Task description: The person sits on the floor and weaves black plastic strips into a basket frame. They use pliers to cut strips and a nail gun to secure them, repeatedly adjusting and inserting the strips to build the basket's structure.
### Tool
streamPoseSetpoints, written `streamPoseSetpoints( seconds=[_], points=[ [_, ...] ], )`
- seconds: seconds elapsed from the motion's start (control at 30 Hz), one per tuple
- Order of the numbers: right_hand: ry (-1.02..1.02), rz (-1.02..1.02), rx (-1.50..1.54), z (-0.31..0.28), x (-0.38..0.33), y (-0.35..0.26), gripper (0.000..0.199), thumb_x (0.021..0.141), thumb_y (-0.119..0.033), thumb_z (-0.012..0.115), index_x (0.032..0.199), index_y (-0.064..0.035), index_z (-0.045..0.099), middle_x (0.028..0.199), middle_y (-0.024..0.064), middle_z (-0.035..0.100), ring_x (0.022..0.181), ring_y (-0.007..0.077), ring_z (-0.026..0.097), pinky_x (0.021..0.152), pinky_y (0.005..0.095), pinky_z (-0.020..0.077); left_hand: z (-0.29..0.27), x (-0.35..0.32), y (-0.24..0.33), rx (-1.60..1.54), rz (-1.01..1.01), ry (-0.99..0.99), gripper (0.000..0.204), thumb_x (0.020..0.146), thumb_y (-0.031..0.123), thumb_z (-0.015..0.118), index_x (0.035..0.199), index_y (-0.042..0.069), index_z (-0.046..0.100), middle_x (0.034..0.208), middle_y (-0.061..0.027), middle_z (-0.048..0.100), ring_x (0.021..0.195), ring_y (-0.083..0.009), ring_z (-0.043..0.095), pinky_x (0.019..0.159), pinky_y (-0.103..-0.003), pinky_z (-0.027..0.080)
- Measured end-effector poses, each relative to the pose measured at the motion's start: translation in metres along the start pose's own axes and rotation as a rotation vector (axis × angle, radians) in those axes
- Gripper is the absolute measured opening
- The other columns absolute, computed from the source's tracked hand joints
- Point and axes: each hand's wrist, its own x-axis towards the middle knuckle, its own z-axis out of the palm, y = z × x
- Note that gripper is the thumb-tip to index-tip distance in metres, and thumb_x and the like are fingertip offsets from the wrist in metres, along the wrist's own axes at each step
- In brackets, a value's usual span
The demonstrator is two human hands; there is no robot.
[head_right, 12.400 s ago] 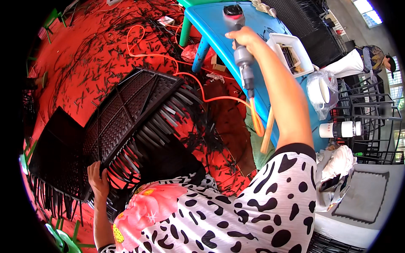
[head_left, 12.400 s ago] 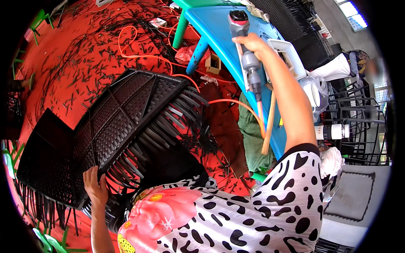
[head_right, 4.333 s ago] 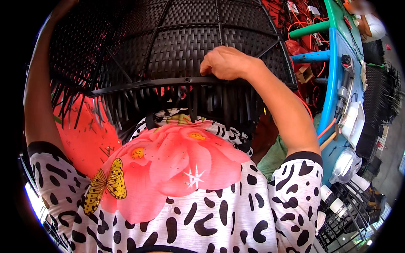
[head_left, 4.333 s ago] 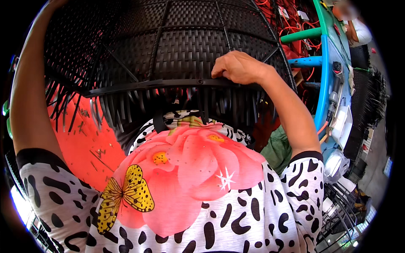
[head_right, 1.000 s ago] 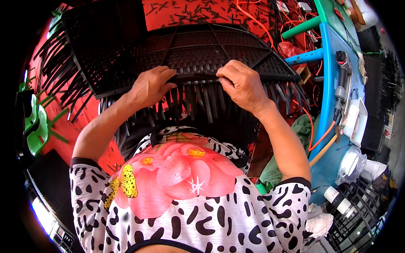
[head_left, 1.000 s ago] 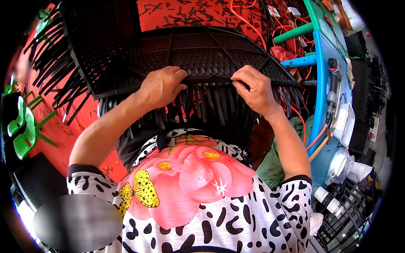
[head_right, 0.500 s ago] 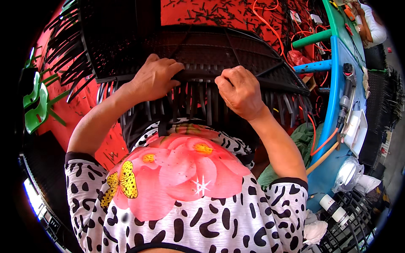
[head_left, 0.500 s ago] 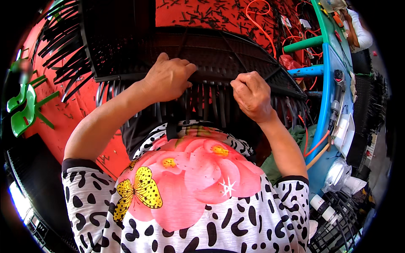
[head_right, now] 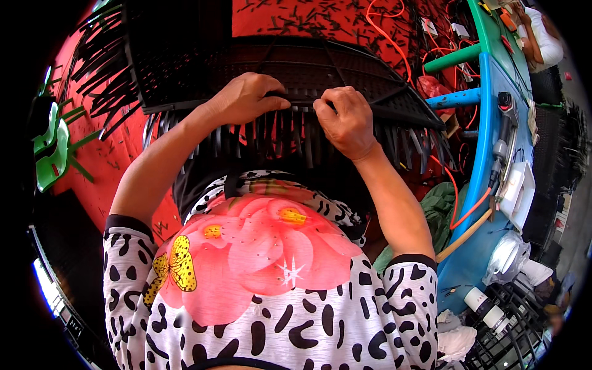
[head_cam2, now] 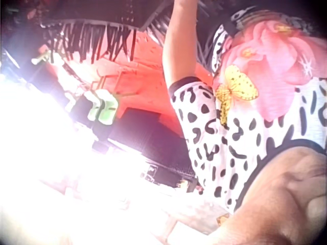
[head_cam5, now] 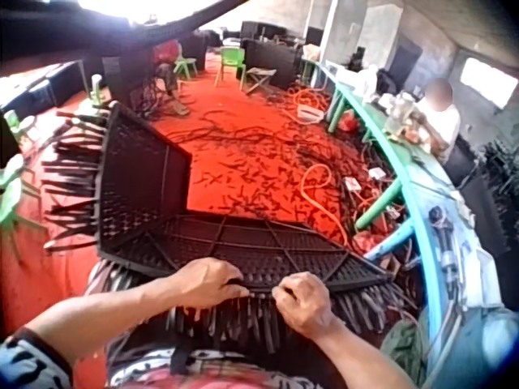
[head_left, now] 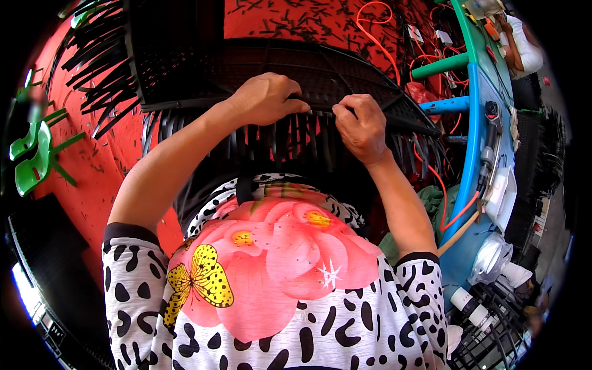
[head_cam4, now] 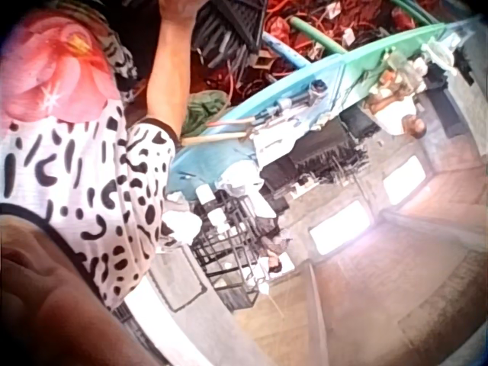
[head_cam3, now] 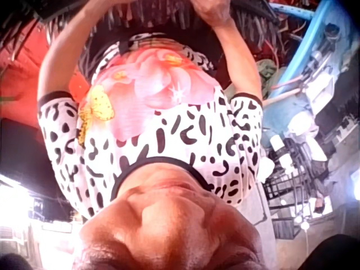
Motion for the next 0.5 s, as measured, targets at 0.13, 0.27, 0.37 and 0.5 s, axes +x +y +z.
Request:
streamPoseSetpoints(
  seconds=[0.13,0.27,0.37,0.5],
  points=[
    [-0.008,0.009,-0.002,0.003,-0.004,0.0,0.018,0.064,-0.001,0.066,0.08,-0.0066,0.06,0.081,0.0052,0.054,0.075,0.0225,0.057,0.065,0.0331,0.0475,0.0,-0.001,0.009,0.057,-0.093,-0.004,0.034,0.08,0.033,0.064,0.093,0.001,0.066,0.087,-0.0155,0.065,0.084,-0.0335,0.061,0.073,-0.041,0.047],
    [-0.039,0.069,0.064,0.001,-0.004,0.002,0.018,0.064,-0.001,0.068,0.08,-0.0067,0.061,0.082,0.0043,0.055,0.076,0.022,0.057,0.066,0.0328,0.0478,0.008,0.001,0.005,0.086,-0.107,0.046,0.032,0.079,0.032,0.065,0.091,0.003,0.066,0.087,-0.0138,0.065,0.085,-0.0333,0.061,0.073,-0.041,0.047],
    [-0.059,0.159,0.147,-0.001,-0.001,0.002,0.019,0.064,-0.001,0.07,0.08,-0.0067,0.062,0.081,0.0035,0.056,0.076,0.0214,0.057,0.066,0.0328,0.0481,0.009,0.0,0.005,0.089,-0.104,0.066,0.031,0.079,0.032,0.065,0.091,0.003,0.066,0.088,-0.0132,0.065,0.086,-0.0334,0.061,0.074,-0.041,0.047],
    [-0.083,0.279,0.164,-0.004,0.005,-0.001,0.017,0.065,-0.002,0.072,0.079,-0.0069,0.064,0.081,0.0032,0.057,0.077,0.0216,0.057,0.065,0.0327,0.0485,0.01,0.0,0.002,0.082,-0.091,0.1,0.032,0.078,0.034,0.065,0.087,0.004,0.067,0.083,-0.0143,0.065,0.084,-0.0341,0.062,0.072,-0.043,0.048]
  ],
)
